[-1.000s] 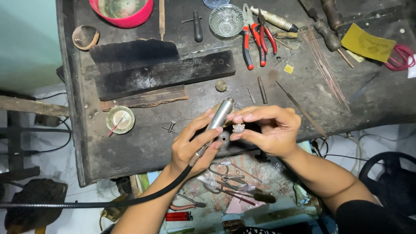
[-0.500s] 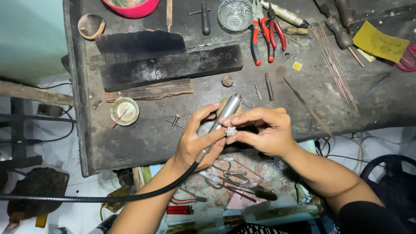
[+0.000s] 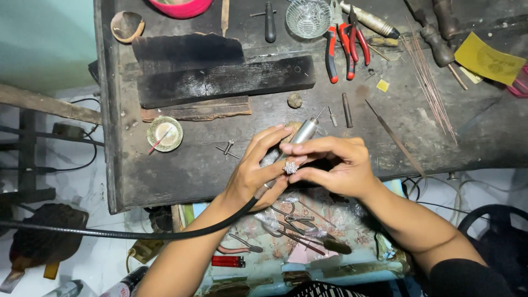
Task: Polishing a small jewelry component using a handheld rotary tool at a workbench
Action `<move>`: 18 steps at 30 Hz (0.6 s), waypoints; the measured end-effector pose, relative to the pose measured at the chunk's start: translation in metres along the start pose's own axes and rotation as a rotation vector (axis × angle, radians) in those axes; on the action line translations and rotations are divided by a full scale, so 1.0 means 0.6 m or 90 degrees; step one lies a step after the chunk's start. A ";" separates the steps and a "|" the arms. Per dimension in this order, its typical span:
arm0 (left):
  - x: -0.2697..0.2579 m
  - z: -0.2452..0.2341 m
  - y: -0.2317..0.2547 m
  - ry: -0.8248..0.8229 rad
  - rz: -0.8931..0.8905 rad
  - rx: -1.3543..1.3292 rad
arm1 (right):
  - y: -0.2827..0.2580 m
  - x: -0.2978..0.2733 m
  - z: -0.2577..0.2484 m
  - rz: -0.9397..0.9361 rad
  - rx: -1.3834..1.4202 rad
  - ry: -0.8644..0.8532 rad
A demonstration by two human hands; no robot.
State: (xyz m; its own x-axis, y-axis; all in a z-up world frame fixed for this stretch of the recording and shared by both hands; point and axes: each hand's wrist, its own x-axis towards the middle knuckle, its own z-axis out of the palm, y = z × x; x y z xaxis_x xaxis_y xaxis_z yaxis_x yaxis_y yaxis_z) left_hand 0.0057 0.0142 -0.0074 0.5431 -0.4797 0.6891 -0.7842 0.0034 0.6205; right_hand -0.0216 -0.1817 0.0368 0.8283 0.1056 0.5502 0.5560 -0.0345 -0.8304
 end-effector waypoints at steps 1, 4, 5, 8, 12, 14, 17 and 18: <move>0.001 0.000 0.000 0.006 0.006 0.004 | 0.001 0.001 -0.003 0.001 0.020 0.000; 0.001 0.007 0.000 0.036 0.005 0.004 | 0.006 0.004 -0.018 -0.019 0.024 0.000; 0.003 0.005 0.002 0.037 0.008 0.004 | 0.008 0.005 -0.022 -0.021 0.022 -0.001; 0.004 0.000 0.003 0.031 0.023 -0.002 | 0.009 0.005 -0.036 -0.054 0.018 0.016; 0.017 0.000 0.015 0.028 0.041 0.006 | -0.009 0.014 -0.066 -0.097 -0.074 0.107; 0.021 0.001 0.020 0.023 0.055 -0.013 | -0.032 0.030 -0.104 -0.127 -0.158 0.174; 0.006 0.000 0.016 -0.031 0.005 0.052 | -0.086 0.063 -0.197 -0.100 -0.473 0.313; 0.003 0.002 0.014 -0.019 -0.018 0.074 | -0.096 0.078 -0.243 -0.159 -0.526 0.353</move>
State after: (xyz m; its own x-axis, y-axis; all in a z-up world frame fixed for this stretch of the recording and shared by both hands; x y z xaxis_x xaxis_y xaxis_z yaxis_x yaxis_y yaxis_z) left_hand -0.0006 0.0123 -0.0015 0.5578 -0.5039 0.6595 -0.7993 -0.1121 0.5904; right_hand -0.0050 -0.3198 0.1229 0.4803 -0.2635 0.8366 0.4168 -0.7707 -0.4820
